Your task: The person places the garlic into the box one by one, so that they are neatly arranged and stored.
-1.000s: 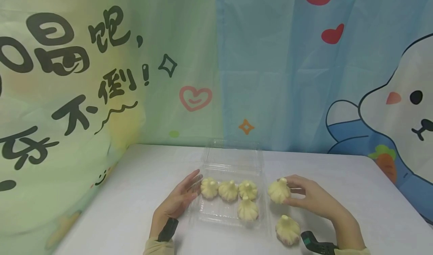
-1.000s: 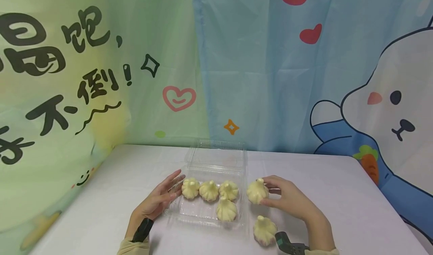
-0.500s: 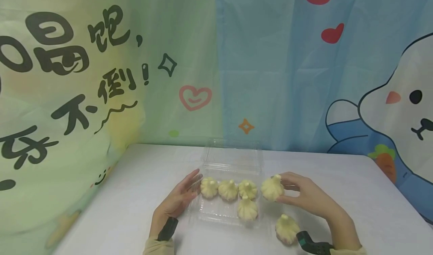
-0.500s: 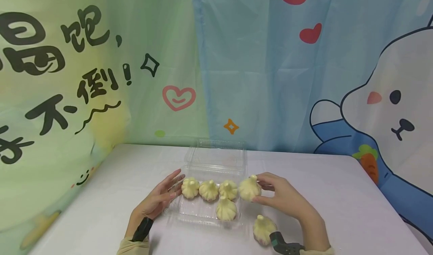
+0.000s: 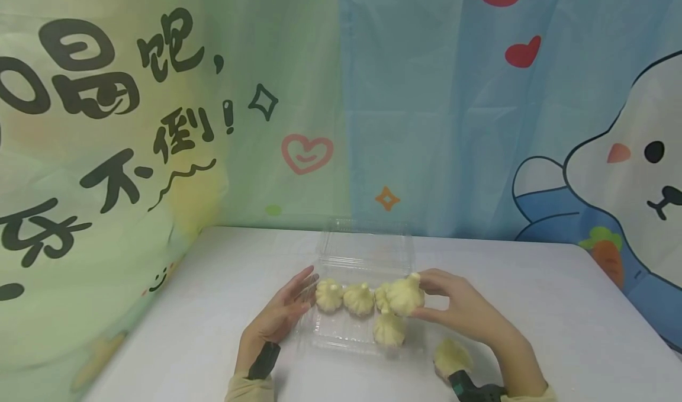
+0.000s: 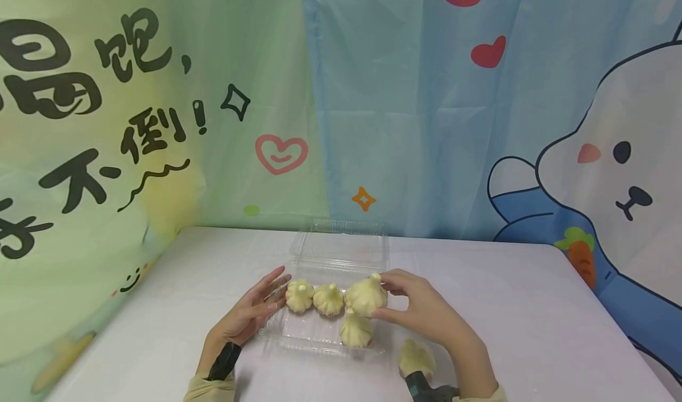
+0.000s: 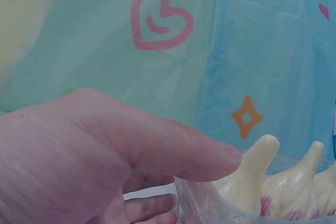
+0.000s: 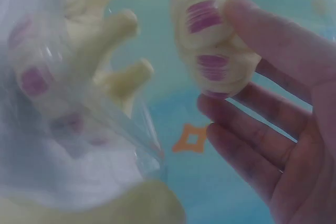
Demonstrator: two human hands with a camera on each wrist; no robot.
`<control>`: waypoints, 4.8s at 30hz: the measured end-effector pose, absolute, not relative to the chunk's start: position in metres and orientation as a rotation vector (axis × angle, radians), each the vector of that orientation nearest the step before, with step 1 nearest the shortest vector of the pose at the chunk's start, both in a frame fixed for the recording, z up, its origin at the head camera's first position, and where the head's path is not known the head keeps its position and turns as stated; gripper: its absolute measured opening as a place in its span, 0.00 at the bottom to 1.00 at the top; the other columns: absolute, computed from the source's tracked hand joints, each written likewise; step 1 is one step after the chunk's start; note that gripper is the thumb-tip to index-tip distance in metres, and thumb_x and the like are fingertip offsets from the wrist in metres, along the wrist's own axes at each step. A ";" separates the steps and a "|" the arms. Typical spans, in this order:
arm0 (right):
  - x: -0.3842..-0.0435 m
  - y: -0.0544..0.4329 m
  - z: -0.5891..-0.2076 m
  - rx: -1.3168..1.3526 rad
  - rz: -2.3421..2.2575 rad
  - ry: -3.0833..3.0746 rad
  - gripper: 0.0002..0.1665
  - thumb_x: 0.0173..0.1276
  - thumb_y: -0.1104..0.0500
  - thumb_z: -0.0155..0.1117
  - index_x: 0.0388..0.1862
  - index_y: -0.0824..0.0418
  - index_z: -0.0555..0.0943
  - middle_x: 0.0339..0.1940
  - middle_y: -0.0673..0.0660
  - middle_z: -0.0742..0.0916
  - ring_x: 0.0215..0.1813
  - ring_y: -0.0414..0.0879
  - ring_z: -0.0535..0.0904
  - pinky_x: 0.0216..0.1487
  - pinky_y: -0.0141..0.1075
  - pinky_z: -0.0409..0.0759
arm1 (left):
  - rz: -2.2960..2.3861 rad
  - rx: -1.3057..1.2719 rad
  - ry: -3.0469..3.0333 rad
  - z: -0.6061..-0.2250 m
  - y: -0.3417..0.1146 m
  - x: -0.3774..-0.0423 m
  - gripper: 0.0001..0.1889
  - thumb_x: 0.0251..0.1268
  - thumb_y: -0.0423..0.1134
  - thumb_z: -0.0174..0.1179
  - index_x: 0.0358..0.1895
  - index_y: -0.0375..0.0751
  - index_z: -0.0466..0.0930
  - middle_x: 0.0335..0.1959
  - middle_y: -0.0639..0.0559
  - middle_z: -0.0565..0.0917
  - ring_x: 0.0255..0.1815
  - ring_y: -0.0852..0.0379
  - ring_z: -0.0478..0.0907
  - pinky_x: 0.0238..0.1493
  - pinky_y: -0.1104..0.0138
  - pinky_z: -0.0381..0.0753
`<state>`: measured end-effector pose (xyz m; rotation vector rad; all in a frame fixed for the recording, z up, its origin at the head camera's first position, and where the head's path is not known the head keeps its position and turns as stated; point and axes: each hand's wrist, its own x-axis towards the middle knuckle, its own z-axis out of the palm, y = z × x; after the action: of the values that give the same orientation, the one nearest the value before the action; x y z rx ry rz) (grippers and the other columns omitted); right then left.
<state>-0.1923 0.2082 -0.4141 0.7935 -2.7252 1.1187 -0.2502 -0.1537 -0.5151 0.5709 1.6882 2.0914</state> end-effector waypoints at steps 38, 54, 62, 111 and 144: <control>-0.199 0.144 -0.455 0.959 0.981 -2.586 0.33 0.51 0.47 0.74 0.52 0.64 0.80 0.50 0.57 0.85 0.53 0.53 0.79 0.57 0.48 0.79 | 2.109 0.541 1.676 -0.517 -0.153 -0.250 0.42 0.62 0.25 0.53 0.76 0.44 0.42 0.77 0.40 0.45 0.78 0.41 0.44 0.73 0.68 0.59; -0.201 0.141 -0.462 0.945 0.838 -2.652 0.33 0.49 0.43 0.74 0.49 0.61 0.83 0.43 0.51 0.87 0.46 0.46 0.80 0.52 0.42 0.80 | 2.106 0.551 1.670 -0.514 -0.153 -0.249 0.42 0.62 0.25 0.53 0.76 0.42 0.41 0.77 0.38 0.44 0.78 0.41 0.44 0.74 0.66 0.58; -0.200 0.139 -0.462 0.897 0.807 -2.719 0.33 0.49 0.38 0.72 0.50 0.57 0.83 0.45 0.49 0.87 0.49 0.46 0.80 0.53 0.46 0.80 | 2.104 0.568 1.675 -0.515 -0.153 -0.249 0.42 0.62 0.23 0.51 0.76 0.41 0.39 0.77 0.38 0.44 0.78 0.41 0.43 0.72 0.70 0.60; -0.196 0.133 -0.463 0.775 0.566 -2.809 0.28 0.42 0.39 0.75 0.42 0.50 0.84 0.40 0.44 0.87 0.47 0.43 0.81 0.45 0.43 0.81 | 2.111 0.599 1.652 -0.512 -0.153 -0.247 0.42 0.63 0.24 0.51 0.76 0.40 0.38 0.77 0.36 0.42 0.77 0.38 0.41 0.73 0.68 0.59; -0.193 0.130 -0.458 0.737 0.508 -2.860 0.29 0.41 0.40 0.76 0.42 0.50 0.84 0.41 0.45 0.87 0.43 0.42 0.81 0.42 0.42 0.80 | 2.098 0.607 1.653 -0.511 -0.153 -0.246 0.42 0.63 0.23 0.50 0.76 0.40 0.38 0.77 0.37 0.42 0.78 0.39 0.41 0.70 0.73 0.62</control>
<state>-0.1928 0.1301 -0.4582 0.7372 -2.8604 0.5076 -0.2465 -0.1529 -0.5106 0.6073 1.6534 2.0985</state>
